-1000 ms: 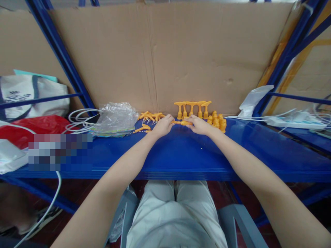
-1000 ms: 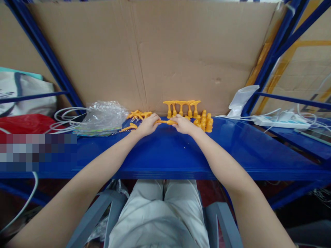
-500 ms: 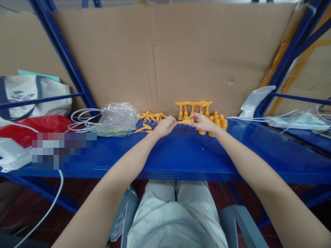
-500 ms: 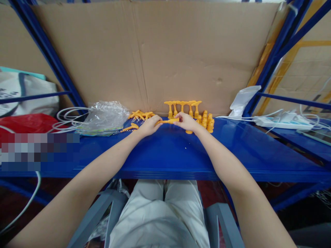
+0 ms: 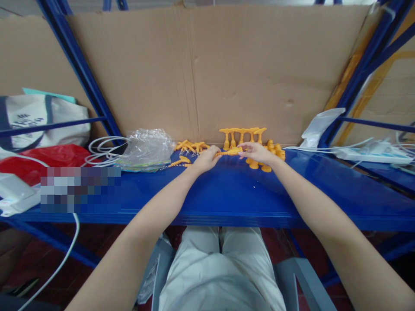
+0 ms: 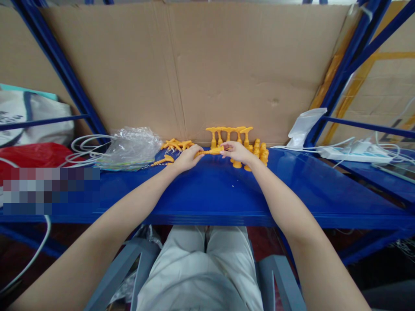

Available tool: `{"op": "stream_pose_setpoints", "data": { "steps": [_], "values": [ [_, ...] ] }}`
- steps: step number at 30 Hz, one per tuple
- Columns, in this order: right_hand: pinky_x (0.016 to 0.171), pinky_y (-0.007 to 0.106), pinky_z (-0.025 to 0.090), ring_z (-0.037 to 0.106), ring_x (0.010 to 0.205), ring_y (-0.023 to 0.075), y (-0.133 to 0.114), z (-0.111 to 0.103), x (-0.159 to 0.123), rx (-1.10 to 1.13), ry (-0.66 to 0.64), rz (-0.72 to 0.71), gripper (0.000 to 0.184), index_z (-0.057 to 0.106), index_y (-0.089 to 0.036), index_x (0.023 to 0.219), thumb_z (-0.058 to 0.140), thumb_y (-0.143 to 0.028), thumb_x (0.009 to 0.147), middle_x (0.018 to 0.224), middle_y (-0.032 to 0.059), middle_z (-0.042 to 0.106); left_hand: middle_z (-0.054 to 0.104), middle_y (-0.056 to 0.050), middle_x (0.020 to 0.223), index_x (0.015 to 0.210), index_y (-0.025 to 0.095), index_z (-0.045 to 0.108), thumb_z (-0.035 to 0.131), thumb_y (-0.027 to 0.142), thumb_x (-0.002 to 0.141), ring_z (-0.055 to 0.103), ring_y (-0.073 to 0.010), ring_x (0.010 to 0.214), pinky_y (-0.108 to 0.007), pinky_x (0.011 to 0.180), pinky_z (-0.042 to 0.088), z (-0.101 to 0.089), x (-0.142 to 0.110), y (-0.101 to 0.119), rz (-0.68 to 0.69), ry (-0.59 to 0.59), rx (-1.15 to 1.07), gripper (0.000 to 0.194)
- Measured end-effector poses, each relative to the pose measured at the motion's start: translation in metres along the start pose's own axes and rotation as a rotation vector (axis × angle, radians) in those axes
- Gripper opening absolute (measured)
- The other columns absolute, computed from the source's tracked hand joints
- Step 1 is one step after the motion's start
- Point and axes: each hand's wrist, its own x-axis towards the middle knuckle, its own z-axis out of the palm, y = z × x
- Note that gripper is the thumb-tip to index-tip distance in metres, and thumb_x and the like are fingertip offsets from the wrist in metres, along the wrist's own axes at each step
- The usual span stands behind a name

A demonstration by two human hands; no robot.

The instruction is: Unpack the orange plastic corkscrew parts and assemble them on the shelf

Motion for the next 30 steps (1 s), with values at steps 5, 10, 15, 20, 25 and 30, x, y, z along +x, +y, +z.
{"op": "stream_pose_setpoints", "data": {
  "steps": [5, 10, 15, 20, 25, 30],
  "values": [
    [0.059, 0.016, 0.051, 0.066, 0.057, 0.0076, -0.015, 0.008, -0.010, -0.080, 0.002, 0.121, 0.018, 0.066, -0.016, 0.081, 0.061, -0.021, 0.097, 0.076, 0.0028, 0.073, 0.067, -0.007, 0.101, 0.097, 0.019, 0.061, 0.053, 0.022, 0.094, 0.066, -0.0211, 0.094, -0.035, 0.087, 0.053, 0.001, 0.000, -0.004, 0.034, 0.034, -0.001, 0.010],
    [0.042, 0.012, 0.036, 0.056, 0.045, 0.0047, -0.026, 0.017, -0.015, -0.133, 0.057, 0.218, 0.042, 0.055, -0.016, 0.068, 0.047, -0.034, 0.105, 0.059, 0.0031, 0.064, 0.068, -0.006, 0.099, 0.097, 0.019, 0.062, 0.053, 0.024, 0.094, 0.066, -0.0208, 0.094, -0.035, 0.087, 0.053, 0.001, 0.001, -0.005, 0.056, 0.061, -0.010, 0.010],
    [0.043, 0.013, 0.039, 0.058, 0.045, 0.0053, -0.025, 0.013, -0.014, -0.065, 0.000, 0.231, 0.016, 0.055, -0.018, 0.091, 0.051, -0.028, 0.104, 0.066, -0.0012, 0.066, 0.068, -0.007, 0.098, 0.096, 0.018, 0.062, 0.054, 0.024, 0.093, 0.066, -0.0210, 0.092, -0.034, 0.086, 0.053, 0.001, 0.002, -0.006, 0.042, 0.062, -0.012, 0.010],
    [0.049, 0.014, 0.045, 0.063, 0.051, 0.0068, -0.017, 0.006, -0.011, 0.020, -0.087, 0.229, 0.020, 0.050, -0.021, 0.109, 0.062, -0.012, 0.096, 0.071, -0.0048, 0.069, 0.068, -0.006, 0.095, 0.095, 0.018, 0.062, 0.054, 0.024, 0.093, 0.066, -0.0209, 0.090, -0.034, 0.084, 0.053, -0.001, 0.002, -0.005, 0.043, 0.069, 0.001, 0.010],
    [0.048, 0.014, 0.043, 0.061, 0.049, 0.0063, -0.018, 0.008, -0.014, -0.016, -0.113, 0.234, 0.015, 0.055, -0.019, 0.086, 0.057, -0.023, 0.101, 0.066, -0.0007, 0.068, 0.068, -0.006, 0.095, 0.092, 0.019, 0.061, 0.055, 0.023, 0.093, 0.066, -0.0209, 0.090, -0.034, 0.084, 0.052, -0.004, 0.001, -0.003, 0.037, 0.060, 0.017, 0.008],
    [0.044, 0.013, 0.041, 0.057, 0.044, 0.0056, -0.024, 0.013, -0.015, -0.050, -0.089, 0.277, 0.042, 0.052, -0.017, 0.069, 0.046, -0.037, 0.105, 0.056, 0.0018, 0.064, 0.068, -0.006, 0.096, 0.094, 0.019, 0.062, 0.055, 0.023, 0.093, 0.066, -0.0206, 0.091, -0.033, 0.085, 0.052, -0.004, 0.001, -0.003, 0.042, 0.064, 0.024, 0.008]
  ]
}}
